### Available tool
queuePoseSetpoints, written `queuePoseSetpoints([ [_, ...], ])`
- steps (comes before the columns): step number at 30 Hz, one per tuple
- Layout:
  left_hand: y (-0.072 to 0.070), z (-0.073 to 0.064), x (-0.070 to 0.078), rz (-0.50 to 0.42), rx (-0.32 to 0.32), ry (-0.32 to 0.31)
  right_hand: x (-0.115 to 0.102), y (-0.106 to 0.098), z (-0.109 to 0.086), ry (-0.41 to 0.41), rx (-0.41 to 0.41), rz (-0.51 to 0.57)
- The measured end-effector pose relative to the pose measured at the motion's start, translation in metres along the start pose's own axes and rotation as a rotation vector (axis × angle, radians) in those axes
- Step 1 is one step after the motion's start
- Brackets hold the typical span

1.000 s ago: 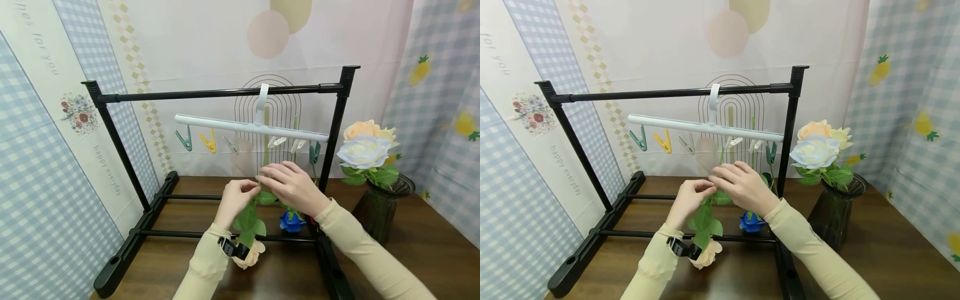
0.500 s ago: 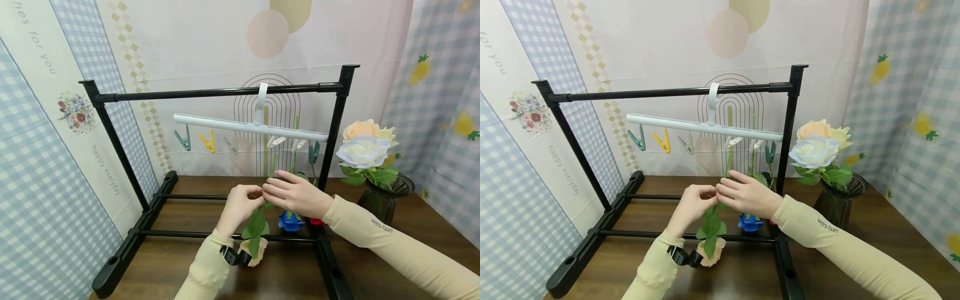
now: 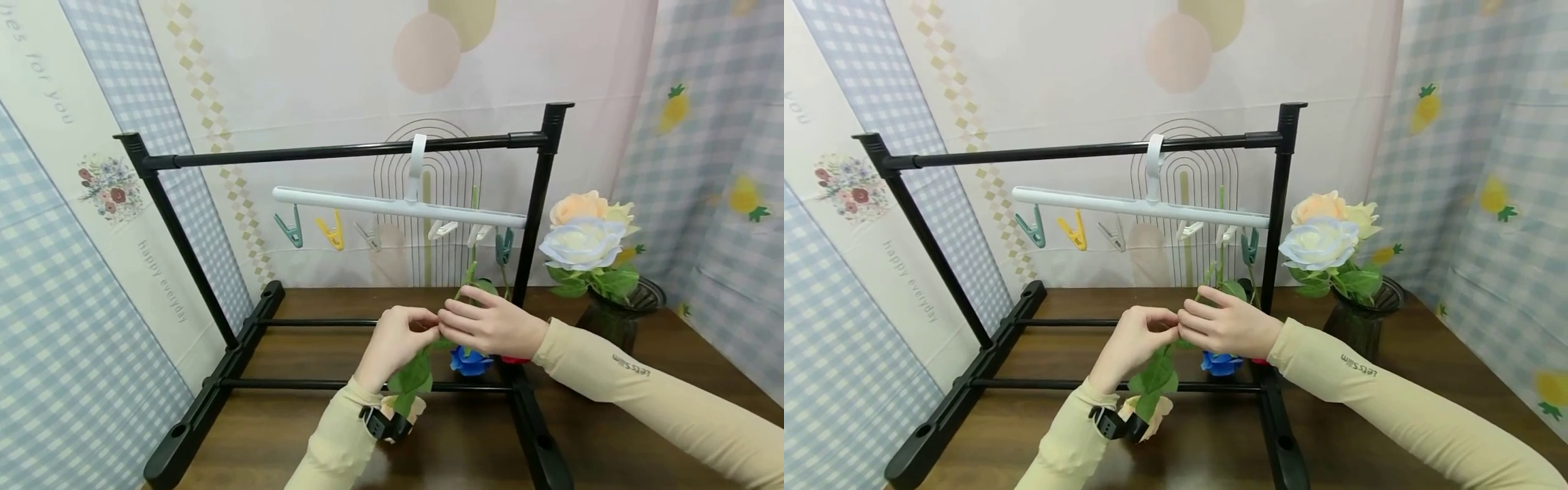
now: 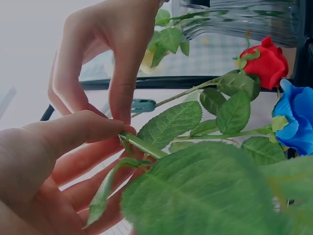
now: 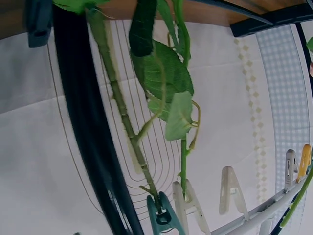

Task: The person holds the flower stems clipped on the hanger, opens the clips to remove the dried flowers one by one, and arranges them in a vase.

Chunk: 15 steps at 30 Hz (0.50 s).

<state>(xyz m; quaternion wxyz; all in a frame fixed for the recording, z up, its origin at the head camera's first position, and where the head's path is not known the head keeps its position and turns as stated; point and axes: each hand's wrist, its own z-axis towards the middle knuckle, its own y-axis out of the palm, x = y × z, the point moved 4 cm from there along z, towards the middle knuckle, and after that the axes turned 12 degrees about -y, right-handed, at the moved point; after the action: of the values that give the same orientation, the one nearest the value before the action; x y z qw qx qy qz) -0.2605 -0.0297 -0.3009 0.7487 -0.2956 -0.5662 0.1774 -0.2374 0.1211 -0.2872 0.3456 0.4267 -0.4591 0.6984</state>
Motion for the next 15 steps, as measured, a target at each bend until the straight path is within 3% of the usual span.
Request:
queuePoseSetpoints([
  [10, 0.007, -0.005, 0.012, 0.11, 0.068, 0.091, -0.005, -0.002, -0.009, 0.005, -0.033, -0.032],
  [15, 0.009, -0.008, 0.017, 0.14, 0.084, 0.108, -0.005, -0.005, -0.012, 0.009, -0.041, -0.026],
])
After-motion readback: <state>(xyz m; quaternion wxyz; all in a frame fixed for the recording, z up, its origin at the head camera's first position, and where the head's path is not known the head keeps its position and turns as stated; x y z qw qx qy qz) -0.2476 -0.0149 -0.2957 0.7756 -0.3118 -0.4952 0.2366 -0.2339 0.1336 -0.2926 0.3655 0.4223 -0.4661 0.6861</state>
